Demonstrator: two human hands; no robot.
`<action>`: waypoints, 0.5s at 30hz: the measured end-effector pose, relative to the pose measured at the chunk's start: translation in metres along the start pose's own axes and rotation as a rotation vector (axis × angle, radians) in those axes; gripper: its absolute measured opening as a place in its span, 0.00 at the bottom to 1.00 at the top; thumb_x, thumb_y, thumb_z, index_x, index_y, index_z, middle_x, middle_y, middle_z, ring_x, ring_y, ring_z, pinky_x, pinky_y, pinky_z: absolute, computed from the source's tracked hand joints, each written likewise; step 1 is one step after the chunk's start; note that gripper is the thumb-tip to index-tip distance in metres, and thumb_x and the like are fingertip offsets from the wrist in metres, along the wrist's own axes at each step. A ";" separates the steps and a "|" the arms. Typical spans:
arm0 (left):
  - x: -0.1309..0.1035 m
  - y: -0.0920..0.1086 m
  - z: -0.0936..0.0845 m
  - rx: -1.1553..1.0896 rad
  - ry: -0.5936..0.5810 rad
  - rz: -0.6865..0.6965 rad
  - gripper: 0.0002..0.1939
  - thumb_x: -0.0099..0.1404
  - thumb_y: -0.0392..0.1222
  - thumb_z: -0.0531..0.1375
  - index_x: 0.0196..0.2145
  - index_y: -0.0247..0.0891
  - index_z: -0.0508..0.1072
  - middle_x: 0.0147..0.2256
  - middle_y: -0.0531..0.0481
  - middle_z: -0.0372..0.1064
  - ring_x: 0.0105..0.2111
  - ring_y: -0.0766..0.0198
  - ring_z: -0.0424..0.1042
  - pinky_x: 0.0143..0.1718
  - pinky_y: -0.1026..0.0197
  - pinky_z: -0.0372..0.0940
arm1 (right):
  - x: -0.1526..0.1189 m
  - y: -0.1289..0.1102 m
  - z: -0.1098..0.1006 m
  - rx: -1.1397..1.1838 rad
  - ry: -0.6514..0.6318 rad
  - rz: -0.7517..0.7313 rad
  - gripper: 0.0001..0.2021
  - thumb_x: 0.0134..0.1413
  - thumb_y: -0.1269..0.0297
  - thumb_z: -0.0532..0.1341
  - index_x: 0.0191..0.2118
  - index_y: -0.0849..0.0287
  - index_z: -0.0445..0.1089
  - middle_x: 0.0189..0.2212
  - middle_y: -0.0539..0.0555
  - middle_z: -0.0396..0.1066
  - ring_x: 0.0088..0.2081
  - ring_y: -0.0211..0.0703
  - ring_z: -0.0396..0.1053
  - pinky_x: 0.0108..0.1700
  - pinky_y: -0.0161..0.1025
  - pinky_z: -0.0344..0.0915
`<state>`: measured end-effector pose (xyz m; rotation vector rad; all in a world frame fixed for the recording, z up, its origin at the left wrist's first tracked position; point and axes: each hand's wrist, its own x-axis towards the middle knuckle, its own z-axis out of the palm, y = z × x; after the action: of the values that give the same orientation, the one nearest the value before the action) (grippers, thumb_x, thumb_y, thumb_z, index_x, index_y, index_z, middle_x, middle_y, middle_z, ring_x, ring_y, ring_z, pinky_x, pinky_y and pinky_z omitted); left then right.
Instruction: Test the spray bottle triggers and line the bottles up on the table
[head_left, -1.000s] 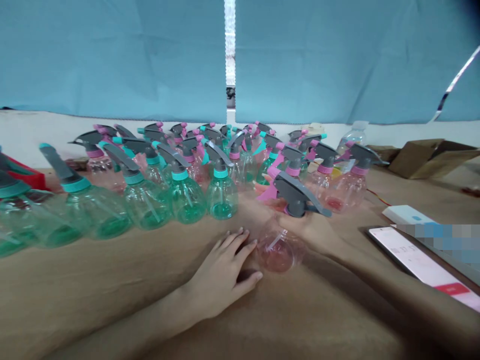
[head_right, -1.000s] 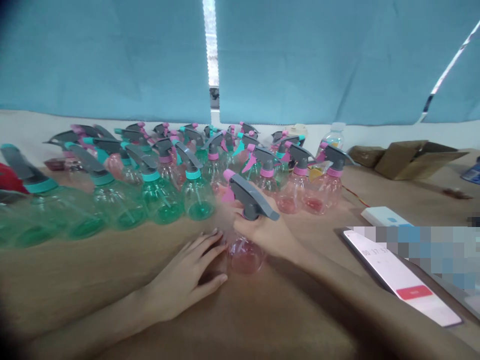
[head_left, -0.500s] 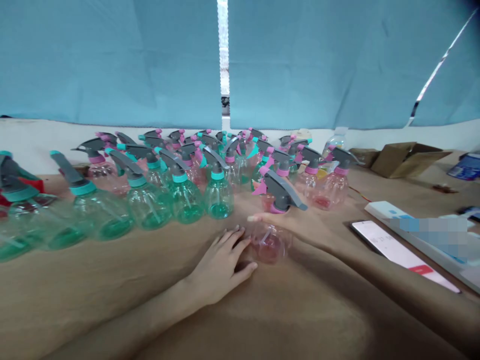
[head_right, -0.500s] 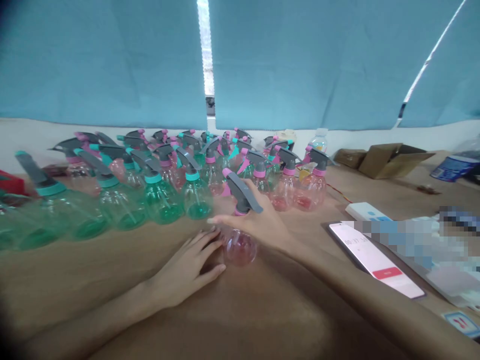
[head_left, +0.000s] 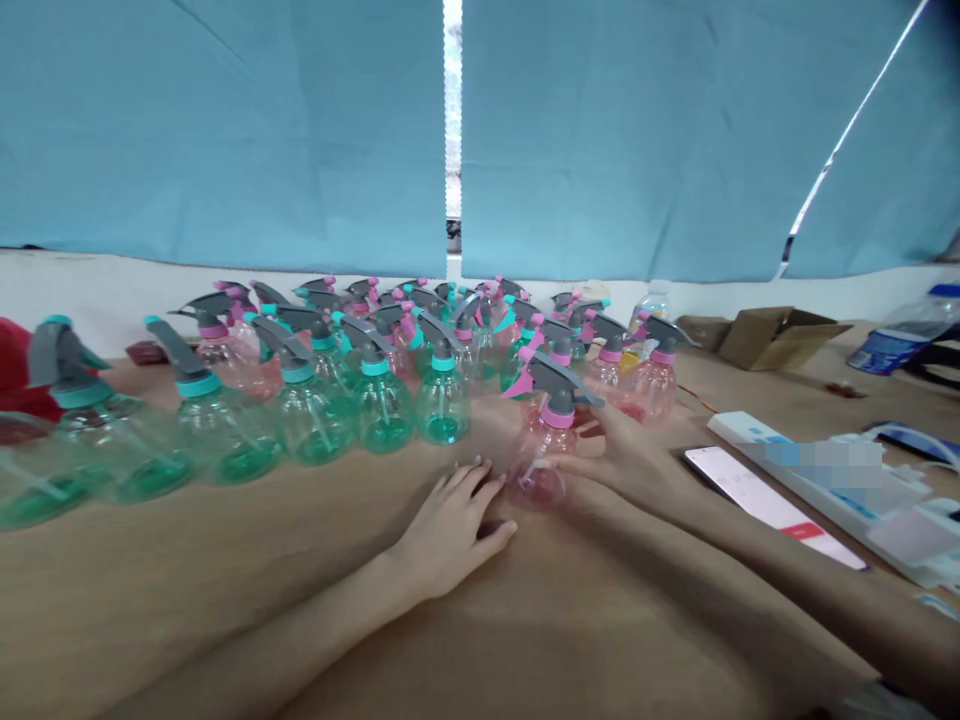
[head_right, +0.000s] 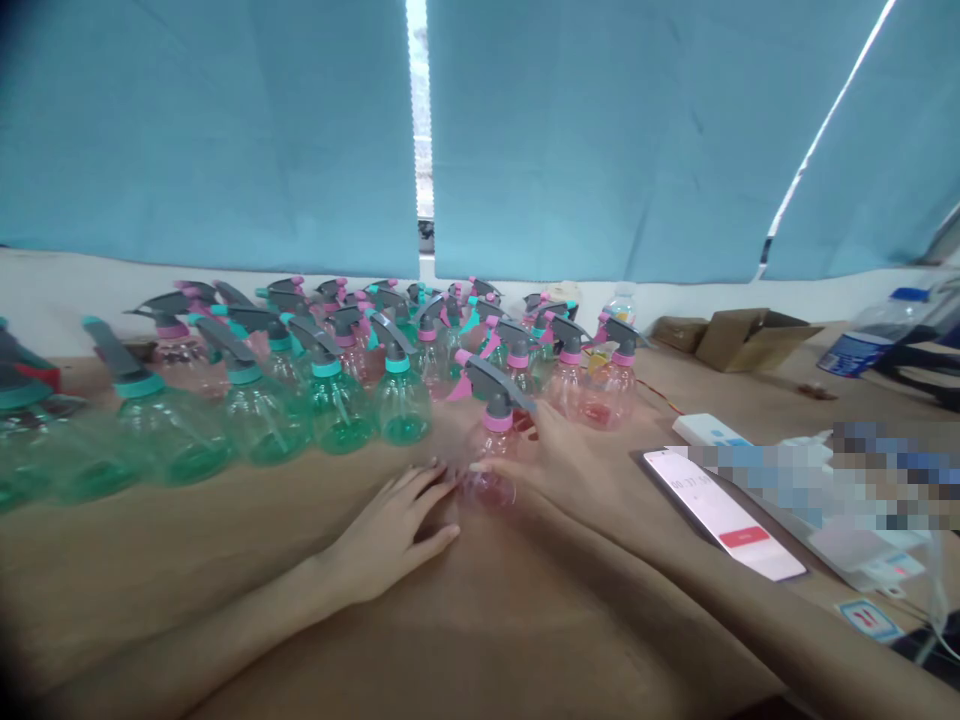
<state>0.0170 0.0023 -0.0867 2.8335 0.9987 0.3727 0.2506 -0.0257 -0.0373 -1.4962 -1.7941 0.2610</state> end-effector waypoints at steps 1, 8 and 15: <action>0.000 0.000 0.000 0.001 0.000 0.000 0.28 0.68 0.54 0.52 0.58 0.32 0.62 0.60 0.37 0.57 0.61 0.48 0.55 0.59 0.43 0.52 | 0.004 0.001 0.002 -0.008 0.005 -0.003 0.26 0.43 0.50 0.67 0.45 0.61 0.66 0.40 0.60 0.72 0.39 0.51 0.71 0.41 0.51 0.68; -0.001 0.002 -0.002 -0.006 0.004 -0.016 0.27 0.68 0.54 0.52 0.56 0.31 0.64 0.60 0.35 0.58 0.60 0.47 0.55 0.58 0.42 0.53 | 0.043 -0.004 0.025 -0.118 0.083 0.026 0.22 0.45 0.54 0.66 0.44 0.63 0.68 0.39 0.61 0.73 0.41 0.52 0.71 0.42 0.48 0.66; -0.001 0.001 -0.001 -0.012 -0.030 -0.033 0.27 0.67 0.53 0.53 0.57 0.32 0.63 0.60 0.36 0.56 0.61 0.47 0.54 0.59 0.42 0.53 | 0.073 -0.004 0.044 -0.118 0.065 0.054 0.27 0.47 0.50 0.64 0.49 0.62 0.66 0.46 0.63 0.72 0.46 0.54 0.71 0.46 0.48 0.65</action>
<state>0.0163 0.0012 -0.0855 2.7999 1.0325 0.3308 0.2179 0.0527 -0.0343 -1.6187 -1.7453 0.1325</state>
